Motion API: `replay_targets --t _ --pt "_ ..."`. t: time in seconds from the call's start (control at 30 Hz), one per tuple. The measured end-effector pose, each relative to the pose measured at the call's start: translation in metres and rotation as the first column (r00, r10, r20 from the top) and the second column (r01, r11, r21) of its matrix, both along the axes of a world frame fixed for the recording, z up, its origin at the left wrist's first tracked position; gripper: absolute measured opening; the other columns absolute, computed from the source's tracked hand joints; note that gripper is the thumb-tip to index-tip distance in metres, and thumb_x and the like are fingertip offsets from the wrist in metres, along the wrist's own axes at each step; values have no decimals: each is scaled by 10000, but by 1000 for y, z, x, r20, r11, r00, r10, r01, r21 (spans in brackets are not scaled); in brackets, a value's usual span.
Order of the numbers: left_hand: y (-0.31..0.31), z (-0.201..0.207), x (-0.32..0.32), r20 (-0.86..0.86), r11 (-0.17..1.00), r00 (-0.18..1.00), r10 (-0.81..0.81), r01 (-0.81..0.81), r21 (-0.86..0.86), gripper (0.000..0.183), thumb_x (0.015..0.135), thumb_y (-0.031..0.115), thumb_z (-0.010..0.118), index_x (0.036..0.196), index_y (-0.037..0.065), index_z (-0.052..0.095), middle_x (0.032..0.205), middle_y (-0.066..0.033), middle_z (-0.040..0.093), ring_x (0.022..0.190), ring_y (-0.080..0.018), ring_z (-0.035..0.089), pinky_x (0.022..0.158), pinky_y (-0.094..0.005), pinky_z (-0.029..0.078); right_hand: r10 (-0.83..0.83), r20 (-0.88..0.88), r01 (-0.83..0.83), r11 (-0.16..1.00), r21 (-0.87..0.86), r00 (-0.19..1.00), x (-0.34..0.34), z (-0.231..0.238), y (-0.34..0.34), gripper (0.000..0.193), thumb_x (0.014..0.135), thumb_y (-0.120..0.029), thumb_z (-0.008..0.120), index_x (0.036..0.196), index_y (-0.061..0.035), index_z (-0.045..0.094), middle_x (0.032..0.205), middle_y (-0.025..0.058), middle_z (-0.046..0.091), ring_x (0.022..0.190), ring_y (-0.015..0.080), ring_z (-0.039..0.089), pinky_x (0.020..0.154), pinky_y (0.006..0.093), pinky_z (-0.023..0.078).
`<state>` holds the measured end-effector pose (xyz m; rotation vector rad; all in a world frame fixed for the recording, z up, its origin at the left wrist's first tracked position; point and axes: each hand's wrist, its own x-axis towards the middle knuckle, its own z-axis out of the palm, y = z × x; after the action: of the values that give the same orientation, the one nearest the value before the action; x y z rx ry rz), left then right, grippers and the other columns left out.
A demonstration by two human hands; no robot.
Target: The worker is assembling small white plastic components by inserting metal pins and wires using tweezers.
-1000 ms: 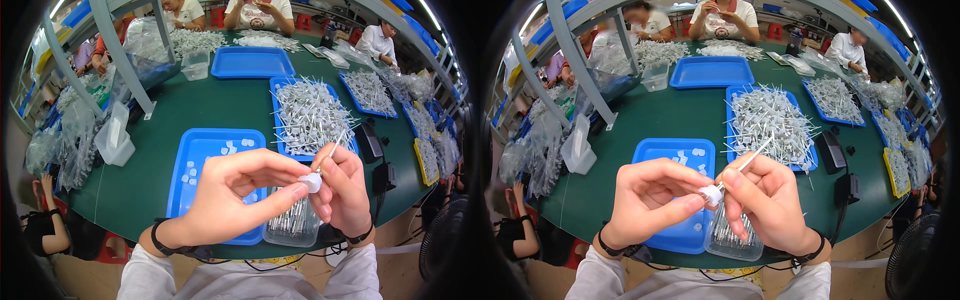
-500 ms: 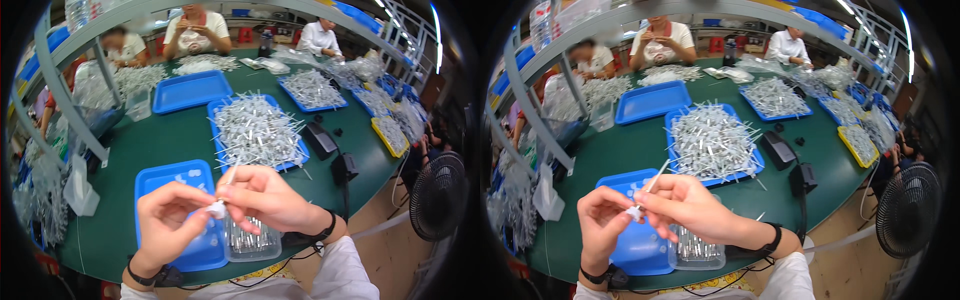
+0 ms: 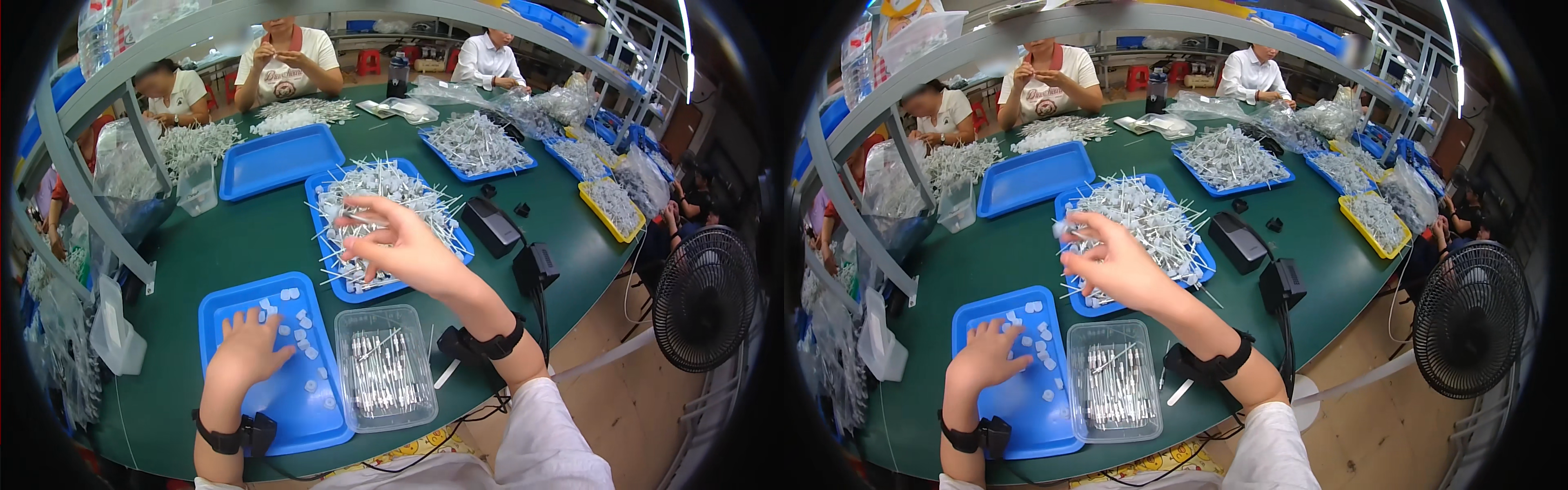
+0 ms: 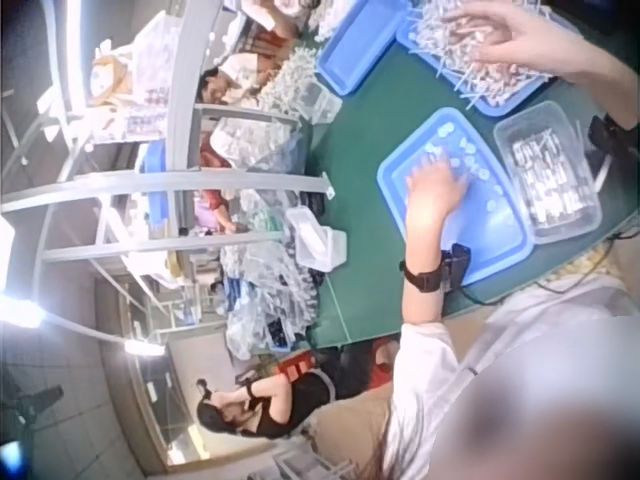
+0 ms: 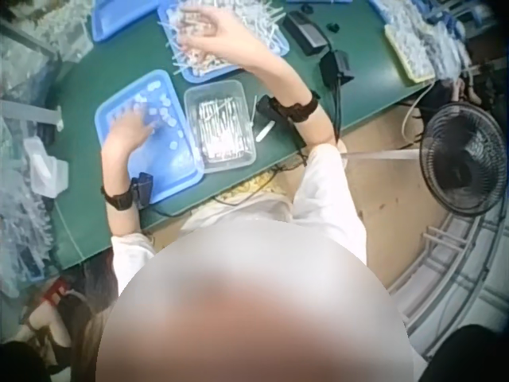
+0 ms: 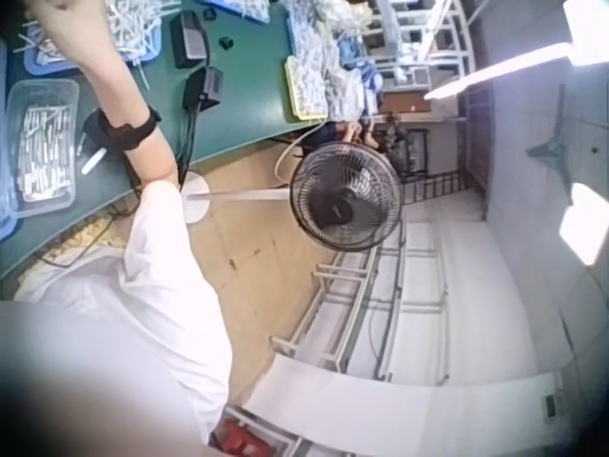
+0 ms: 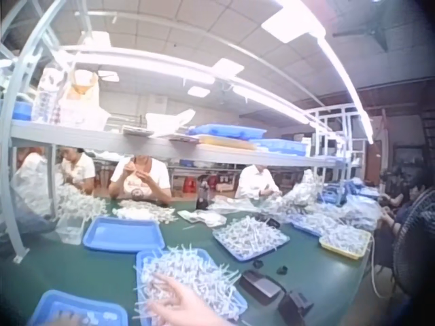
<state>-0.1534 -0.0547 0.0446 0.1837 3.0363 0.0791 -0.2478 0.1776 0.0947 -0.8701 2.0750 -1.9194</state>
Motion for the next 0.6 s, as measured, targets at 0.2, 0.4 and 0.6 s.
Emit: replay_targets --t 0.2,0.4,0.6 --pt "-2 -8 -17 270 989 961 67 -100 112 488 723 333 609 1142 107 504 1130 -209 439 1012 -361 481 863 -395 412 157 -636 358 713 603 756 36 -2 10 539 713 -176 627 1141 35 375 1030 258 485 808 365 560 694 395 473" --pt "-9 -11 -18 254 987 967 32 -71 145 482 699 246 642 1134 103 491 1073 -195 436 1002 -361 484 841 -399 424 344 -463 97 710 698 817 63 24 12 233 773 -158 565 837 50 482 704 168 538 721 326 555 636 397 442" --pt "-9 -25 -25 171 993 985 -11 -10 120 532 673 213 663 1148 118 440 1054 -179 416 949 -379 481 817 -417 432 444 -303 -98 681 725 843 79 36 13 188 815 -166 516 845 20 521 670 178 558 667 340 563 589 407 441"
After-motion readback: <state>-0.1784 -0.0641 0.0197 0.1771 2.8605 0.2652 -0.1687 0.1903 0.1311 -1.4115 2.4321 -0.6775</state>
